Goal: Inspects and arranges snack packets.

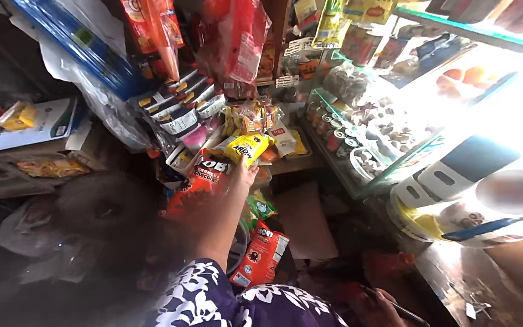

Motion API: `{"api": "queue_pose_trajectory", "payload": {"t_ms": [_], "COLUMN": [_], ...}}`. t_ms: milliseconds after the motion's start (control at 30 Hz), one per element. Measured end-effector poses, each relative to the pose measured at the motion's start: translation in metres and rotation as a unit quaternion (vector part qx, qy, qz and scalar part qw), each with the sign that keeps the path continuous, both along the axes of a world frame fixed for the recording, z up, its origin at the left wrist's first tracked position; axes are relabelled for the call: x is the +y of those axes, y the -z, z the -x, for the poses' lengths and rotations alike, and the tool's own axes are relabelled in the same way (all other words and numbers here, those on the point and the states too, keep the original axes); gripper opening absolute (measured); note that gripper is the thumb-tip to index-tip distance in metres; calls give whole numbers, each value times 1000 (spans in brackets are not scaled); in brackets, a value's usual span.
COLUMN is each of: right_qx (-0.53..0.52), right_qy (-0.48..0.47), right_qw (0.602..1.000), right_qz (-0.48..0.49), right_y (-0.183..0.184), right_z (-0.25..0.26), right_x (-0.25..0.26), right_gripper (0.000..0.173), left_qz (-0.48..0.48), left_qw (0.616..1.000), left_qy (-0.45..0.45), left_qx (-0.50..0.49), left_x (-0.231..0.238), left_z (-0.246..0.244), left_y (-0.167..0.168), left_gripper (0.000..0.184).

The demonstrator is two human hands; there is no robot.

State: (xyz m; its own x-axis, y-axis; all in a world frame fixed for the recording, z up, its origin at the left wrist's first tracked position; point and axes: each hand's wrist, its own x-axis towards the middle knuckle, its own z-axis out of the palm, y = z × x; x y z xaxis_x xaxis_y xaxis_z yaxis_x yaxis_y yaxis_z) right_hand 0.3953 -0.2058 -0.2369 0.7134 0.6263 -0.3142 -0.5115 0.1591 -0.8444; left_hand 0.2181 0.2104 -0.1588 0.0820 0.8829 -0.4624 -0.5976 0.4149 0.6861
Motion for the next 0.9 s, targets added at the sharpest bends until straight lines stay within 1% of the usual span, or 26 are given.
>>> {"api": "queue_pose_trajectory", "payload": {"t_ms": [67,133,167,200,233,267,300,333,367,400,467,500,600,667,733,767,800,833,867,900], "right_qx": [-3,10,18,24,20,-4,-44,-12,11,17,24,25,17,11,22,34,49,62,74,82], "right_qy": [6,16,24,31,18,-31,-118,-30,30,50,58,70,79,65,62,61,59,53,44,35], "right_qw": [1000,1000,999,998,999,997,971,998,999,997,997,997,997,997,997,997,996,995,995,995], "right_qz": [8,2,19,42,33,-67,-201,-55,41,64,36,28,-3,-30,-37,-36,-43,-50,-55,-55], "right_y": [3,8,3,-10,-22,-9,20,-4,-11,-8,0,-2,-6,-6,-17,-26,-32,-37,-42,-47], "right_z": [2,2,4,9,14,8,-7,6,9,8,2,1,-4,-8,-8,-6,-6,-9,-12,-15], "right_x": [-4,-7,-6,-2,0,-6,-15,-11,-6,-5,-5,-1,10,16,27,35,43,54,66,79], "right_gripper": [26,27,26,26,27,27,28,26,24,20,20,21,25,26,28,30,31,30,29,30], "left_qz": [-16,-36,-45,-53,-61,-70,-81,-90,-97,-106,-134,-146,-173,-221,-291,-327,-371,-423,-473,-534], "left_qw": [1000,998,997,996,995,993,991,988,986,985,981,980,977,965,941,925,899,858,804,739], "left_qy": [11,31,37,38,39,43,55,69,80,89,104,110,116,130,146,153,159,163,161,173], "left_qx": [14,38,51,61,72,83,94,102,105,107,98,84,50,49,87,119,171,244,323,373], "left_x": [6,4,0,-7,-15,-25,-37,-49,-60,-70,-85,-90,-93,-95,-104,-112,-121,-131,-145,-160], "left_z": [1,5,7,10,14,19,25,31,36,41,49,52,54,53,48,46,43,41,38,34], "left_y": [4,0,-5,-13,-22,-30,-37,-43,-47,-49,-52,-53,-57,-55,-55,-54,-51,-45,-41,-38], "left_gripper": [55,52,52,51,51,50,49,48,47,44,39,36,36,36,36,38,41,46,50,50]}}
